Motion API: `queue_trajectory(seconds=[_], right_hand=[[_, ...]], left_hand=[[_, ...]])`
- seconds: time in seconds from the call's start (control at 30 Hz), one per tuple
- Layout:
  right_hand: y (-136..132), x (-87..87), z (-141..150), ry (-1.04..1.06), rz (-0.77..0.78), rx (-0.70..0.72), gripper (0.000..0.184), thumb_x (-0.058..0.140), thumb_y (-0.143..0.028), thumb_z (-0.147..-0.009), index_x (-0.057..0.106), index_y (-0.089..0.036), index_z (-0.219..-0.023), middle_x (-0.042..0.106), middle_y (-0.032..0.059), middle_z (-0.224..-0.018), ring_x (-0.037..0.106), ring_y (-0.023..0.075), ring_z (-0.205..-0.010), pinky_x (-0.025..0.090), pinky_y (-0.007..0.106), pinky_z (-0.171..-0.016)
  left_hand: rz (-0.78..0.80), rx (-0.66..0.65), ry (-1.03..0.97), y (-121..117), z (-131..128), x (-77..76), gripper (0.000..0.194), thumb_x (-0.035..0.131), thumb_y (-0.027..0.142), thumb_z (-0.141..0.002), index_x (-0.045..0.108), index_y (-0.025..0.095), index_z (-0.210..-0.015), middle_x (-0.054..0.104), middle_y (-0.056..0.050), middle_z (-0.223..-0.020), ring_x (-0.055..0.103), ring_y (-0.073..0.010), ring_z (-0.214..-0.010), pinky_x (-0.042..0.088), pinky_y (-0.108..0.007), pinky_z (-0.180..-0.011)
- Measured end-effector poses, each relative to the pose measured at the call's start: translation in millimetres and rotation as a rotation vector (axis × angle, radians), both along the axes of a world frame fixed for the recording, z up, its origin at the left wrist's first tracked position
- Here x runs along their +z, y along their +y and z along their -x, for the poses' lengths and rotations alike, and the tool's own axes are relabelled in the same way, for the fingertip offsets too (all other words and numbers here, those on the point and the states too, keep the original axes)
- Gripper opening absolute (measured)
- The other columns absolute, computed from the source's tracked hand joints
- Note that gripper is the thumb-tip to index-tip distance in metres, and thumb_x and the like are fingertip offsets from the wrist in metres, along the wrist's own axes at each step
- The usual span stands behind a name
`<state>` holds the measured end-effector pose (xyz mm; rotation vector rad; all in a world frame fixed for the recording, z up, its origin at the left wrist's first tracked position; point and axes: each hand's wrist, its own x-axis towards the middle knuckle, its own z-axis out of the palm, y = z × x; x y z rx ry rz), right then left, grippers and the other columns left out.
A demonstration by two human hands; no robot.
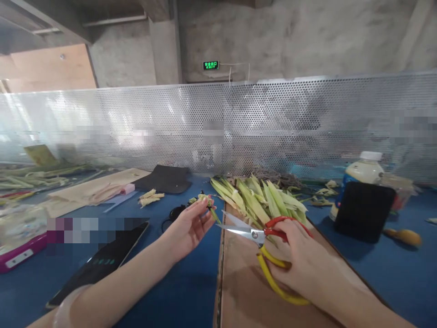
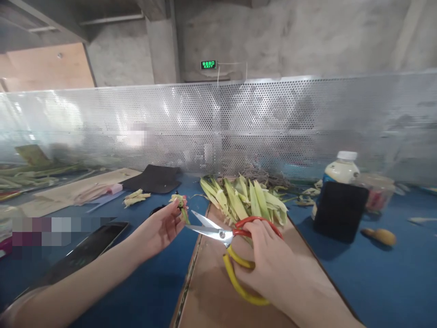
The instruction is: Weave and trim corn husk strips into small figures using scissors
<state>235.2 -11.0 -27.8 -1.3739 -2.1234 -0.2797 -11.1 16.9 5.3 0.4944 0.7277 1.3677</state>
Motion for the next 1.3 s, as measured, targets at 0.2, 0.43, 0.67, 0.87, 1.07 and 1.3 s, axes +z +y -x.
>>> queue_trajectory(seconds=[0.2, 0.43, 0.67, 0.87, 1.07, 1.3], right_hand=[[-3.1, 2.0, 4.3, -0.024, -0.114, 0.048, 0.033, 0.06, -0.04, -0.065, 0.056, -0.019, -0.091, 0.062, 0.0079, -0.09, 0.059, 0.0222, -0.083, 0.049, 0.038, -0.074], [-5.0, 2.2, 5.9, -0.055, -0.265, 0.059, 0.033, 0.061, -0.037, -0.065, 0.054, -0.019, -0.092, 0.062, 0.0065, -0.086, 0.06, 0.0219, -0.08, 0.05, 0.036, -0.07], [2.6, -3.7, -2.6, -0.082, -0.276, 0.084, 0.035, 0.062, -0.036, -0.067, 0.051, -0.019, -0.096, 0.062, 0.0066, -0.09, 0.06, 0.0206, -0.084, 0.05, 0.034, -0.072], [2.4, -4.4, -4.8, -0.098, -0.264, 0.087, 0.036, 0.061, -0.039, -0.071, 0.049, -0.018, -0.098, 0.062, 0.0067, -0.092, 0.06, 0.0199, -0.086, 0.05, 0.034, -0.073], [1.9, -4.4, -5.2, -0.111, -0.236, 0.078, 0.035, 0.062, -0.035, -0.072, 0.049, -0.019, -0.101, 0.063, 0.0058, -0.094, 0.06, 0.02, -0.089, 0.05, 0.034, -0.076], [0.6, -1.6, -4.1, -0.084, -0.275, 0.114, 0.035, 0.061, -0.037, -0.072, 0.05, -0.018, -0.099, 0.063, 0.0072, -0.093, 0.06, 0.0205, -0.086, 0.05, 0.034, -0.073]], left_hand=[[0.022, 0.015, -0.003, -2.8, -1.3, 4.1, 0.011, 0.059, 0.012, -0.081, 0.066, 0.012, -0.089, 0.069, -0.002, -0.072, 0.065, -0.0099, -0.058, 0.057, -0.019, -0.055], [-0.036, -0.045, -0.015, -5.9, -0.7, 2.3, 0.009, 0.059, 0.011, -0.081, 0.064, 0.01, -0.088, 0.069, -0.003, -0.073, 0.066, -0.0094, -0.059, 0.058, -0.019, -0.059], [-0.007, -0.05, 0.012, -5.0, -2.1, 3.1, 0.003, 0.059, 0.011, -0.08, 0.062, 0.011, -0.079, 0.068, -0.003, -0.066, 0.066, -0.0107, -0.055, 0.058, -0.018, -0.056], [0.009, -0.055, -0.001, -6.9, -3.2, 4.2, 0.005, 0.058, 0.009, -0.081, 0.061, 0.011, -0.077, 0.068, -0.003, -0.065, 0.065, -0.0104, -0.053, 0.058, -0.019, -0.057], [0.004, -0.059, 0.001, -6.8, -4.0, 2.6, 0.006, 0.058, 0.008, -0.08, 0.061, 0.011, -0.075, 0.068, -0.003, -0.062, 0.065, -0.0104, -0.054, 0.058, -0.019, -0.058], [-0.028, -0.078, 0.004, -7.0, -3.8, 1.6, 0.006, 0.058, 0.008, -0.08, 0.062, 0.011, -0.076, 0.069, -0.002, -0.066, 0.066, -0.0103, -0.056, 0.058, -0.02, -0.058]])
